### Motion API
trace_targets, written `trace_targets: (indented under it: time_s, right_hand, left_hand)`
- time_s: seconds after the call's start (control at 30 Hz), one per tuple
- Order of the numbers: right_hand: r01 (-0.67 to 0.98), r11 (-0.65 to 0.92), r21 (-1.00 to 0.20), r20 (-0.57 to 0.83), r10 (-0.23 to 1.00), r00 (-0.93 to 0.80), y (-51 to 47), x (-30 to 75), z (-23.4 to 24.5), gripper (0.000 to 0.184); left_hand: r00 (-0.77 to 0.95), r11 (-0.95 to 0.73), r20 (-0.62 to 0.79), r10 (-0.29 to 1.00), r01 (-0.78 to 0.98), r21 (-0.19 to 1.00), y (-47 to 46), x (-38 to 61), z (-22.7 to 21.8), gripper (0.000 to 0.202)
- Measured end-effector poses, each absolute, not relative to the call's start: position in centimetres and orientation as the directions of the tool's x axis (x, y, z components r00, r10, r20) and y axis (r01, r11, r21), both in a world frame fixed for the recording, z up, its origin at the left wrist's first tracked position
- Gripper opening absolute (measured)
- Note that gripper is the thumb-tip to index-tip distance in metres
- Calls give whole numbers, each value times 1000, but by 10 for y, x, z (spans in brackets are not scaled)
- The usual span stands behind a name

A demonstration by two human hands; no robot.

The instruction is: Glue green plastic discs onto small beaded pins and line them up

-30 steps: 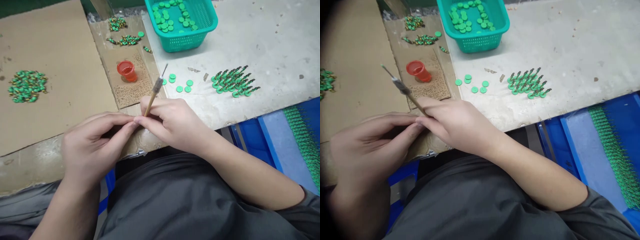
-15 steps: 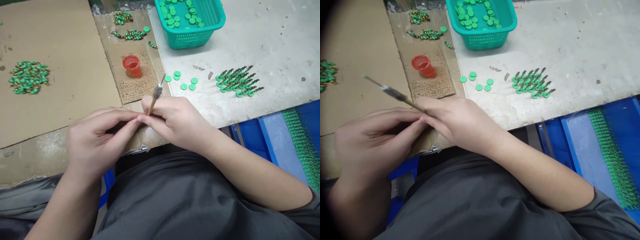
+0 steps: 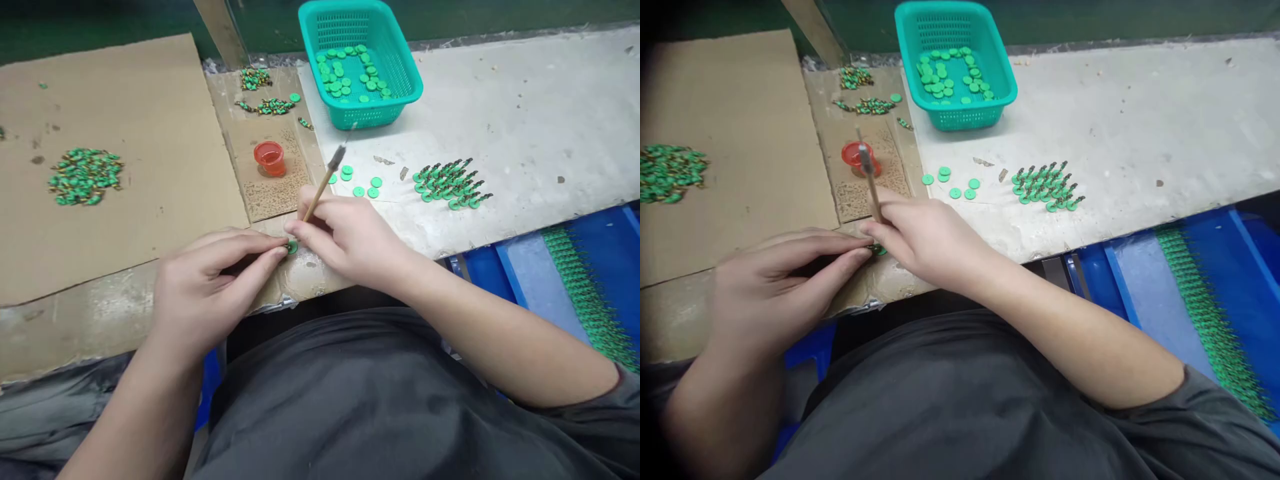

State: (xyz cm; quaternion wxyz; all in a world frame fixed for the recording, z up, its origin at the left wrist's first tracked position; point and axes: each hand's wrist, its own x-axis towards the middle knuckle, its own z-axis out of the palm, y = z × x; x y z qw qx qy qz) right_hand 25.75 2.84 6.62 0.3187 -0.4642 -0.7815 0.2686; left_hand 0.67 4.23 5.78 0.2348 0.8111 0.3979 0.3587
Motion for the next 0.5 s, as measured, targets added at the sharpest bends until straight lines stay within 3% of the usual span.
trace_targets:
  time_s: [0.13,0.5]
  right_hand:
    - [524,489,-697,270,856,-441,42,265,64,33]
    - [454,570,-685,290,785,-547,51,271,59,32]
  left_hand:
    - [436,-606,427,792,480,635,42,4,53,10]
    - [417,-608,443,794,521,599,38,4,53,8]
